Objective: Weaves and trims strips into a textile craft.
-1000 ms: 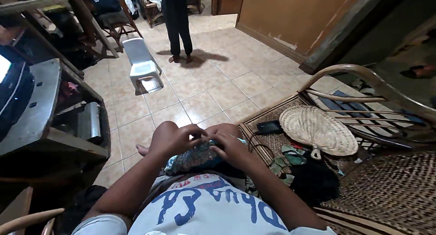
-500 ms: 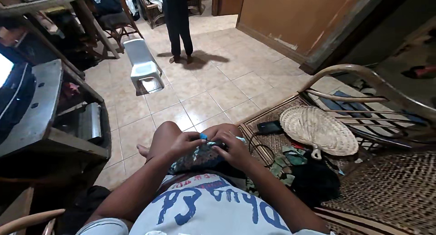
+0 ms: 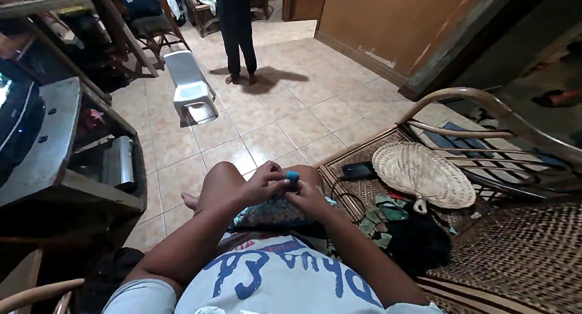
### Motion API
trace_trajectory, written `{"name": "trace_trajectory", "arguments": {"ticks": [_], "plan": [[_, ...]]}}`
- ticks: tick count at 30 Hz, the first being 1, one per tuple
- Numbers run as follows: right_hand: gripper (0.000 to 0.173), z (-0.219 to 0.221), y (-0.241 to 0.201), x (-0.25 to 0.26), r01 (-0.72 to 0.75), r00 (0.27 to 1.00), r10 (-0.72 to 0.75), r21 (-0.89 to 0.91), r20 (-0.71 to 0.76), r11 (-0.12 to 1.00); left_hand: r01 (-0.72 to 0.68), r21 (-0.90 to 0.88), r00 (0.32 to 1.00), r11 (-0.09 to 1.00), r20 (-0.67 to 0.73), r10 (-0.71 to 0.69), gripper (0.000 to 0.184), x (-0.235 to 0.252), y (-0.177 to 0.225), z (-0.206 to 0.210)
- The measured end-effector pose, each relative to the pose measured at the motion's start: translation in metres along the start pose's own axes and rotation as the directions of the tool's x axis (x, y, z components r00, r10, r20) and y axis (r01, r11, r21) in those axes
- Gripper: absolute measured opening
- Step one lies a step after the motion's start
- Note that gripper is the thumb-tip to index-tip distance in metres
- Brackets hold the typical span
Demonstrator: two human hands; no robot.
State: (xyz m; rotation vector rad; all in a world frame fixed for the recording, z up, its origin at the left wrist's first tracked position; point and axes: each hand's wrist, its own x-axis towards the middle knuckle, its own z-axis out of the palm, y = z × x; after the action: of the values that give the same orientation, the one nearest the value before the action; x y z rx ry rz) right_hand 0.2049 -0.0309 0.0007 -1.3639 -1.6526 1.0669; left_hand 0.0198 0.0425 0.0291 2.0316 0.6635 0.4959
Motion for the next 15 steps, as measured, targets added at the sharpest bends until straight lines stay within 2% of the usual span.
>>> {"name": "trace_trajectory", "arguments": {"ticks": [3, 5, 7, 10, 15], "plan": [[0.028, 0.001, 0.001, 0.001, -0.021, 1.0, 0.024, 0.17, -0.015, 0.985, 0.072, 0.091, 0.997, 0.993, -0.035, -0.07, 0.039, -0.008, 0.004, 0.001], [0.02, -0.001, 0.001, 0.001, -0.019, 0.999, 0.029, 0.319, -0.027, 0.948, 0.179, 0.055, 0.983, 0.982, 0.018, -0.181, 0.05, -0.014, 0.006, -0.002], [0.017, -0.004, -0.002, 0.0, -0.036, 0.999, 0.046, 0.409, -0.014, 0.912, 0.216, 0.011, 0.974, 0.976, 0.07, -0.216, 0.052, -0.019, -0.002, -0.001], [0.016, -0.006, -0.007, -0.002, -0.056, 0.998, 0.048, 0.393, 0.03, 0.918, 0.233, -0.087, 0.97, 0.969, 0.093, -0.225, 0.044, -0.024, -0.008, 0.003], [0.014, -0.01, -0.013, -0.004, -0.059, 0.998, 0.056, 0.406, 0.02, 0.912, 0.239, -0.359, 0.964, 0.902, -0.024, -0.265, 0.034, -0.027, -0.005, 0.013]]}}
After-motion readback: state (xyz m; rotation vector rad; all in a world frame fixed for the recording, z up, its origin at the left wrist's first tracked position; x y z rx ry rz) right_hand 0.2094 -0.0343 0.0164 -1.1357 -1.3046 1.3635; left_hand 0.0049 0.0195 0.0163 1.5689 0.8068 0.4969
